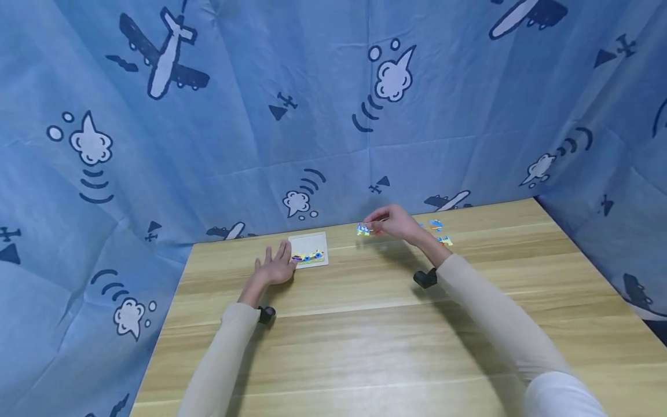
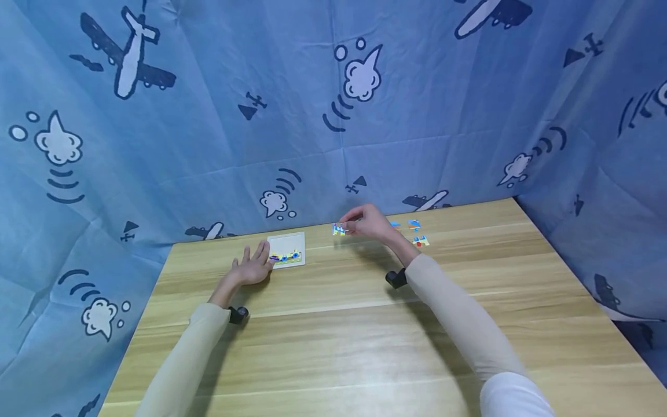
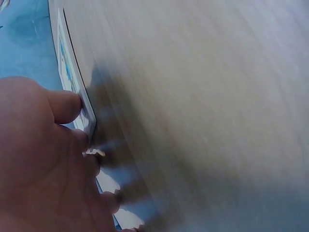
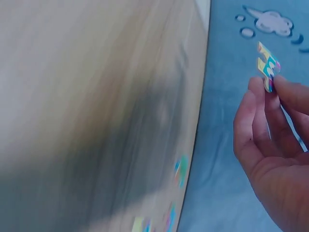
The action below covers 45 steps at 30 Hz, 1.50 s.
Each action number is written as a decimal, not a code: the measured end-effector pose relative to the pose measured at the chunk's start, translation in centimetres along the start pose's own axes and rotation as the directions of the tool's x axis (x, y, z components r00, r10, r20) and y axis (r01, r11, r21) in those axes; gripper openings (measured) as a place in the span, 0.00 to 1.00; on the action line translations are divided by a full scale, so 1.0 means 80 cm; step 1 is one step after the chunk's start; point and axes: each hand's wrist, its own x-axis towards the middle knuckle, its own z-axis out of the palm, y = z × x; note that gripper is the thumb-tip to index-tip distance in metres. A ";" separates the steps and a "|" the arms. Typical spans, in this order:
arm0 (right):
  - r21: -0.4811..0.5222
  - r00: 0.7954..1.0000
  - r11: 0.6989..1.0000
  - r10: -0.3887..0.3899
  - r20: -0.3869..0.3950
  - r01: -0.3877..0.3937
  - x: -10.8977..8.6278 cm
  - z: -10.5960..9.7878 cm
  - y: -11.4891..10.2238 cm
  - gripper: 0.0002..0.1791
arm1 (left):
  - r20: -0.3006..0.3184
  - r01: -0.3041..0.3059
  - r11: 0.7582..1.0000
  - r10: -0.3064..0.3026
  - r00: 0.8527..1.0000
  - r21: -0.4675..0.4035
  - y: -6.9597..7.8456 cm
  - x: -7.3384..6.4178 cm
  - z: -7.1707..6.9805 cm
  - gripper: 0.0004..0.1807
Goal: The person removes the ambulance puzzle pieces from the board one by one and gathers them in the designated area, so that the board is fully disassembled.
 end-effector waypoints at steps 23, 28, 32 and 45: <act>-0.333 0.998 0.942 0.039 -0.043 -0.051 -0.027 -0.065 0.069 0.08 | -0.026 0.012 1.000 -0.012 1.000 0.010 -0.002 0.002 0.005 0.38; -0.378 0.998 0.924 0.046 -0.044 -0.059 -0.026 -0.064 0.074 0.07 | -0.029 0.020 1.000 -0.020 0.999 0.011 0.002 -0.002 0.005 0.38; -0.418 0.997 0.905 0.070 -0.039 -0.080 -0.025 -0.062 0.074 0.06 | -0.022 0.017 1.000 -0.017 1.000 0.014 0.003 -0.004 0.007 0.38; -0.487 1.000 0.873 0.029 -0.006 -0.028 -0.016 -0.049 0.070 0.04 | -0.040 0.021 1.000 -0.020 0.999 0.022 0.001 0.002 0.005 0.38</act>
